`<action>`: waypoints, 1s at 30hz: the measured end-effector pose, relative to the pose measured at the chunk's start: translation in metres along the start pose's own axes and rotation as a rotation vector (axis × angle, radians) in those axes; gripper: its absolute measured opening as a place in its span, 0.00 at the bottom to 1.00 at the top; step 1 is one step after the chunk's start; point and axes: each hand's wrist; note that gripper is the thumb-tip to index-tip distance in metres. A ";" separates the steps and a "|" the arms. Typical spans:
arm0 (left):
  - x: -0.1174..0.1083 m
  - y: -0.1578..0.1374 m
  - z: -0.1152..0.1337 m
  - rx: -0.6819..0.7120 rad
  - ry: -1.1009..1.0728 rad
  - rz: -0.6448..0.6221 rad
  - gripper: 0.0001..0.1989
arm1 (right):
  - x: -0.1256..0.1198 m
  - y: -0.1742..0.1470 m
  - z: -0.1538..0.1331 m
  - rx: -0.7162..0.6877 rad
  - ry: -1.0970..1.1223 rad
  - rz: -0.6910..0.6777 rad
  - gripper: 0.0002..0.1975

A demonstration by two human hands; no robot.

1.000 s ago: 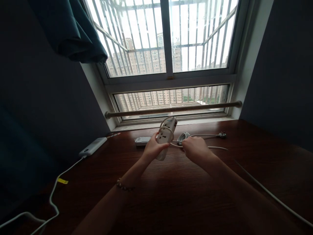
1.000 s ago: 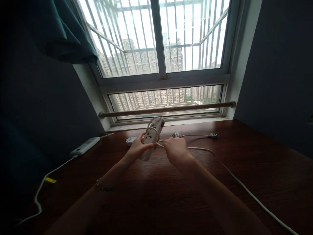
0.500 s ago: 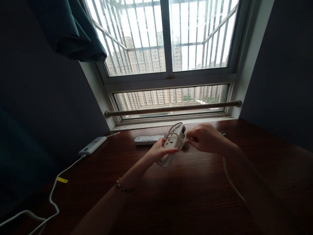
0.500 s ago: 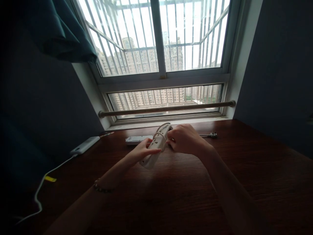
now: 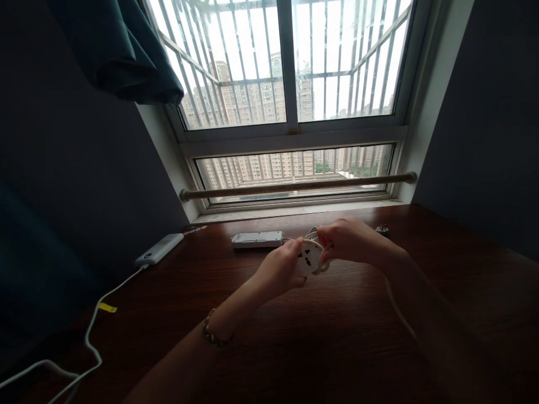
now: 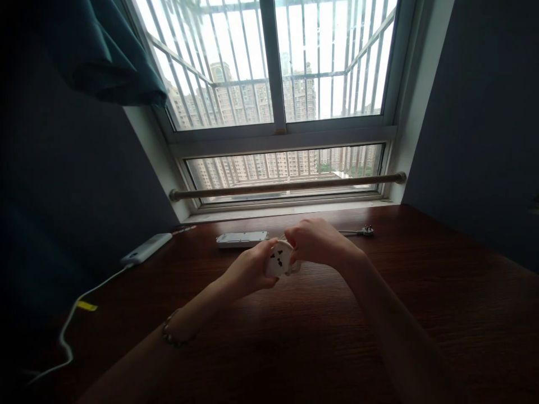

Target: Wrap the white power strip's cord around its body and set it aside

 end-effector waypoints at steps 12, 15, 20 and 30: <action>-0.018 -0.004 0.008 0.245 0.570 -0.129 0.37 | 0.010 0.001 -0.018 -0.071 -0.008 0.007 0.23; -0.016 -0.004 0.008 0.287 0.527 -0.173 0.37 | 0.010 0.002 -0.017 -0.065 0.064 -0.018 0.25; -0.025 -0.004 0.013 0.383 0.410 -0.168 0.32 | 0.003 0.001 -0.012 -0.060 0.559 -0.166 0.22; -0.036 -0.012 0.043 0.531 0.126 -0.211 0.31 | -0.003 -0.004 -0.023 -0.108 0.842 -0.067 0.12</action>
Point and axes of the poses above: each hand's wrist, its own y-axis towards the middle knuckle, its own x-axis out of the palm, z = x × y, and after that the axes turned 2 degrees about x, right-handed
